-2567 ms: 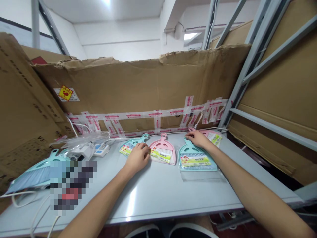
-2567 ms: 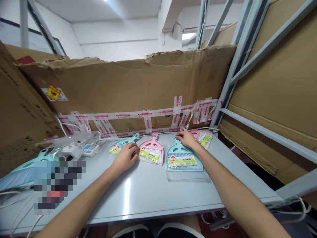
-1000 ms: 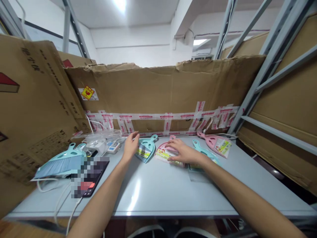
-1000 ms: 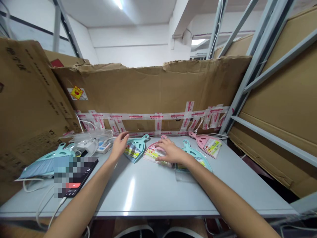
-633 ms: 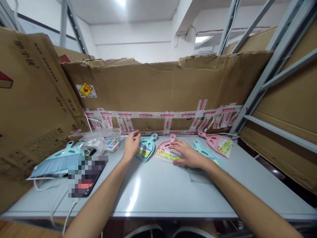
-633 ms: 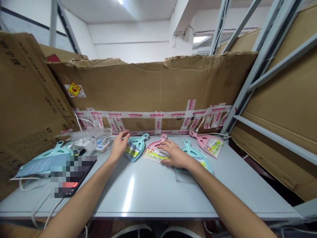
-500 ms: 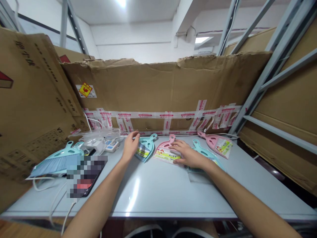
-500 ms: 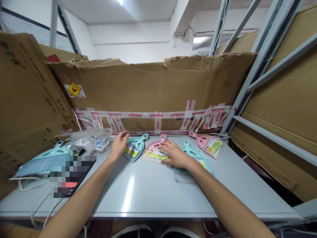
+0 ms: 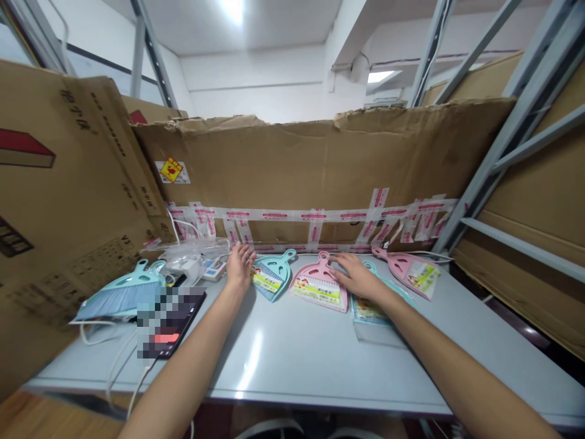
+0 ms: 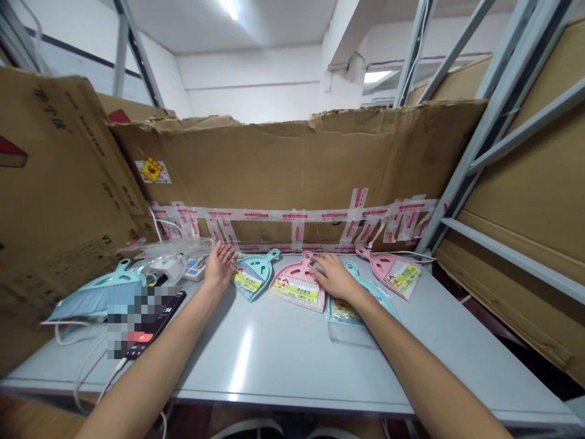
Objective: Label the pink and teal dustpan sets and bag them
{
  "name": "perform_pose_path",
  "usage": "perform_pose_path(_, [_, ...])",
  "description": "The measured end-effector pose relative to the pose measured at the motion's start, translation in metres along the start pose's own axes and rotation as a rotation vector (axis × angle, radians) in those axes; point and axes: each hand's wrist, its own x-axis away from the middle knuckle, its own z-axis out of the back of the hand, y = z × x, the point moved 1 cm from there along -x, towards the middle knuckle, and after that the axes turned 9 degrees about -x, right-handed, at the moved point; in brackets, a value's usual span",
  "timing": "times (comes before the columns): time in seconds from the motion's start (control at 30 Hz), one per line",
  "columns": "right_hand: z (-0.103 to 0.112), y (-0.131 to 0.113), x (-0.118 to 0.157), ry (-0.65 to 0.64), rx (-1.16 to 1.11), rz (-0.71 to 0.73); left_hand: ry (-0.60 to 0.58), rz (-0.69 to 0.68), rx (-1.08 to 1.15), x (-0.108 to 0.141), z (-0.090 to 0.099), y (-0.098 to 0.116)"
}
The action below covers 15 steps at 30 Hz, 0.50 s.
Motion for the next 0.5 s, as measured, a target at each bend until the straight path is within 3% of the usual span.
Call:
perform_pose_path(0.13, [-0.01,0.014,-0.01,-0.059,0.097,-0.066,0.092,-0.04,-0.024,-0.002,0.007,0.007])
perform_pose_path(0.23, [-0.014,0.017,-0.017,-0.081,0.12,-0.103,0.151,0.017,-0.034,-0.007,0.011,0.009])
perform_pose_path(0.5, [-0.01,0.012,-0.016,-0.046,0.098,-0.118,0.071,0.039,-0.026,-0.008,0.009,0.009])
